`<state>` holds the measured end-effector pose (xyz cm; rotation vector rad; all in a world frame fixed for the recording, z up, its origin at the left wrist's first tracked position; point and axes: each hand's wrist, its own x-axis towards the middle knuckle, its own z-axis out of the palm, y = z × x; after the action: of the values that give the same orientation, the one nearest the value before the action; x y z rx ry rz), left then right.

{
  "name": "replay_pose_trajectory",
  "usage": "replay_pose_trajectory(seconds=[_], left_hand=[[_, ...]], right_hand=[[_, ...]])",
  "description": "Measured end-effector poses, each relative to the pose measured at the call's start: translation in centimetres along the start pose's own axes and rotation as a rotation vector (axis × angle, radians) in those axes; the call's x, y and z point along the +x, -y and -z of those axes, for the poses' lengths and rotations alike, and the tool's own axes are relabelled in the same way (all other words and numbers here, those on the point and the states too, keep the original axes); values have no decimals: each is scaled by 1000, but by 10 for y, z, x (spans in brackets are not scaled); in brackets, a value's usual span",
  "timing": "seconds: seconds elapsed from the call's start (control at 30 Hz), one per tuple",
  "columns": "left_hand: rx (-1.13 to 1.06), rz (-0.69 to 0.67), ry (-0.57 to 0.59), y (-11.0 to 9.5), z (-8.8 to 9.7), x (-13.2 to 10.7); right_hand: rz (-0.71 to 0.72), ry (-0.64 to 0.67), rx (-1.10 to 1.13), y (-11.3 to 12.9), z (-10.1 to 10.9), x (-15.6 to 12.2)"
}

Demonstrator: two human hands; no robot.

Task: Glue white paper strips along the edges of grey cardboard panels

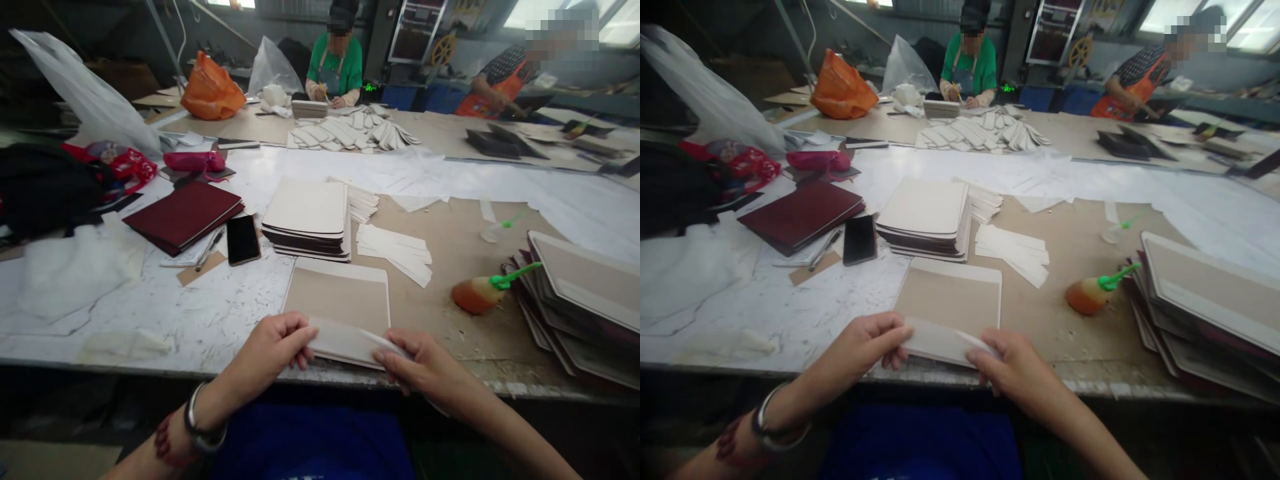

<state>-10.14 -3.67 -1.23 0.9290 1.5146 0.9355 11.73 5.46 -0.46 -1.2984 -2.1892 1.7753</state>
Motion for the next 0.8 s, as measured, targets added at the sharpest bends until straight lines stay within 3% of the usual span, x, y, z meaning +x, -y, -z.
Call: replay_pose_trajectory(seconds=[0.13, 0.27, 0.43, 0.67, 0.8], left_hand=[[-2, 111, -91, 40, 5, -33], [66, 93, -173, 62, 0, -41], [152, 76, -275, 56, 1, -35], [377, -24, -341, 37, 18, -13], [502, -77, -384, 39, 23, -1]], right_hand=[[-98, -55, 120, -33, -14, -20], [-187, -233, 201, -50, -34, -27], [-174, -475, 288, -54, -54, -20], [-56, -591, 281, -38, -50, -6], [-79, -655, 81, -41, -50, 1]])
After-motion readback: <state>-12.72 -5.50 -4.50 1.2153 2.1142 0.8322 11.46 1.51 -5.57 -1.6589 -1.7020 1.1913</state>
